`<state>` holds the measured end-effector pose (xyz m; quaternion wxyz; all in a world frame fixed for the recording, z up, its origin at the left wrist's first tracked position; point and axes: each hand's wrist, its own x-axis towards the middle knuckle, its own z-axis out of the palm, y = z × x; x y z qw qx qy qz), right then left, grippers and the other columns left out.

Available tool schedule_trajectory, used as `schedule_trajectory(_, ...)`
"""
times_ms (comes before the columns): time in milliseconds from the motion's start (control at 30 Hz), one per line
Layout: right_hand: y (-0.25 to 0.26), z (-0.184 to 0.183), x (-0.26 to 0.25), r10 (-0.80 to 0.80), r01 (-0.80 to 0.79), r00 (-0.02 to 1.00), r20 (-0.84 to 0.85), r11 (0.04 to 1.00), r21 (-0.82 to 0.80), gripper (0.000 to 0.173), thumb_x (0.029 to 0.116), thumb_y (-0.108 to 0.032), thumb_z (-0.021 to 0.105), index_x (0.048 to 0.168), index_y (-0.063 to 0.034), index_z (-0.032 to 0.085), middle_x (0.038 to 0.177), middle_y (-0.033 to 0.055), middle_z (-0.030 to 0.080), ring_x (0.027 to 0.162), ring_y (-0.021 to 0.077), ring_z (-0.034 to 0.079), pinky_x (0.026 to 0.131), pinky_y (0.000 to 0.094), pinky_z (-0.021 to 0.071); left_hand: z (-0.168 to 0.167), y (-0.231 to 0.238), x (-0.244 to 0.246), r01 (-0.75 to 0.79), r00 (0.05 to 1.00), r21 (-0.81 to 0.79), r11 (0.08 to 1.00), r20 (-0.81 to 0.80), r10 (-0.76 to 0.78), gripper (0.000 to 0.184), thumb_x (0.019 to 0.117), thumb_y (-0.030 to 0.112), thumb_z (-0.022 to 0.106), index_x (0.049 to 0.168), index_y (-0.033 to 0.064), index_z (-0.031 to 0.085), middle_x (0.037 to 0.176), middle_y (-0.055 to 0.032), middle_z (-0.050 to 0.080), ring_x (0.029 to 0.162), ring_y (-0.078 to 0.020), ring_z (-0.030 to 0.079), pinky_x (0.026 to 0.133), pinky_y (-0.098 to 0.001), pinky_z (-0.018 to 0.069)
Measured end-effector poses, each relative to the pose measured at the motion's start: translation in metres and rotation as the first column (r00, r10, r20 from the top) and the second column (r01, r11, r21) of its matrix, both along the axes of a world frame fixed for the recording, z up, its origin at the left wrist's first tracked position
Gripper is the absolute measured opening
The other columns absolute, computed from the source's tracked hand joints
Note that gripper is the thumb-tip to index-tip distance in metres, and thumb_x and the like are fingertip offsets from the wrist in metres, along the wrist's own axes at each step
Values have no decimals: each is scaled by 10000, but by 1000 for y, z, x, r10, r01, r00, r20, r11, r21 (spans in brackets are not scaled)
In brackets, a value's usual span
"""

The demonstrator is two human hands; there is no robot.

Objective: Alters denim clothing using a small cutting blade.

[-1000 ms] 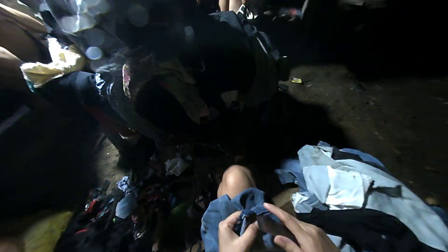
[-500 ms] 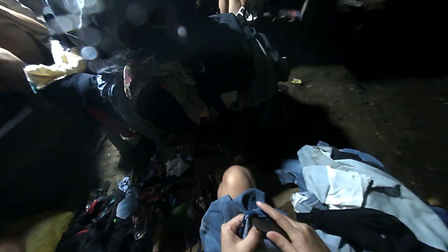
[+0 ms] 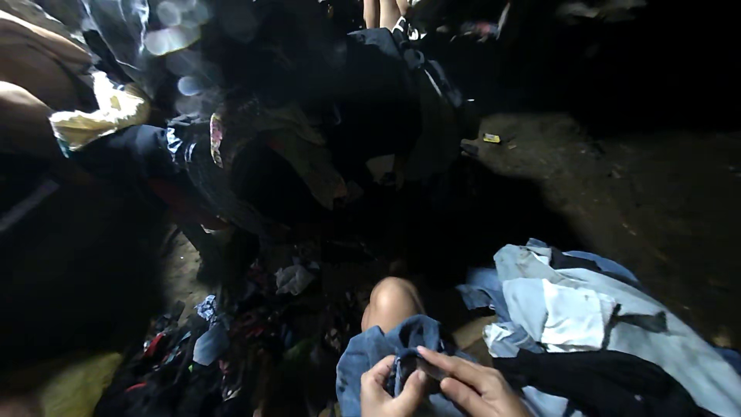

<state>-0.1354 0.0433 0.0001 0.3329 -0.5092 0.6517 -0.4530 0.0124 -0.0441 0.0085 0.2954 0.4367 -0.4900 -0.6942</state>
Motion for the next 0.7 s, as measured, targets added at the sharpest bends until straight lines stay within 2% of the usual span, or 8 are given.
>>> schedule_trajectory(33,1,2,-5,36,-42,982,187,999,28,344,1031,-112,521,1307,38,663,1232,156,717,1117,136,690,1004,309,524,-1,-1,1,17,1000,-2,1000,-1,-17,120,845,-81,667,858,29,714,736,64,705,687,23,658,694,-192,568)
schedule_trajectory(67,1,4,-9,55,-84,927,370,995,62,348,1041,-86,487,1320,61,635,1305,111,687,1153,34,648,1026,225,488,-2,-3,3,36,999,0,999,-3,-36,127,837,-80,670,853,36,718,731,69,702,683,25,655,688,-191,565)
schedule_trajectory(167,-1,7,-24,58,-196,789,612,967,162,361,1047,-95,453,1350,11,619,1218,-58,705,818,-142,555,738,90,453,-4,-8,8,90,996,12,996,-10,-90,151,821,-76,673,829,64,726,711,89,695,658,35,643,661,-183,554)
schedule_trajectory(267,-4,11,-28,54,-228,769,637,954,193,362,1037,-99,462,1354,-22,617,971,-145,685,605,-128,425,546,96,357,-2,-10,8,94,996,18,995,-8,-94,145,835,-66,674,833,68,729,713,89,695,655,38,638,657,-181,548)
schedule_trajectory(333,-2,12,-25,88,-201,841,535,967,157,363,1029,-88,489,1356,11,614,1192,-52,705,825,-124,547,740,99,445,-1,-9,7,73,997,13,997,2,-73,125,841,-57,682,842,59,729,715,85,698,658,38,643,663,-181,553)
schedule_trajectory(400,0,10,-20,143,-174,944,299,982,80,380,1026,-123,530,1357,43,618,1319,116,677,1147,59,649,1011,251,495,-2,-6,5,59,998,3,998,2,-59,111,848,-56,689,854,46,733,723,77,705,668,37,647,672,-181,557)
schedule_trajectory(500,1,9,-13,126,-125,992,-18,992,32,410,1016,-195,585,1360,23,629,1259,199,697,1114,278,702,977,437,541,-4,-6,6,89,996,-35,995,-9,-89,107,851,-59,685,871,30,741,743,68,717,680,41,653,678,-177,559)
schedule_trajectory(700,0,10,-3,34,-31,976,-216,999,16,418,990,-243,629,1342,-18,658,1101,206,740,900,345,742,772,506,593,-3,-5,7,103,995,-49,994,-6,-103,125,832,-67,671,842,40,735,733,82,709,677,49,648,678,-176,558)
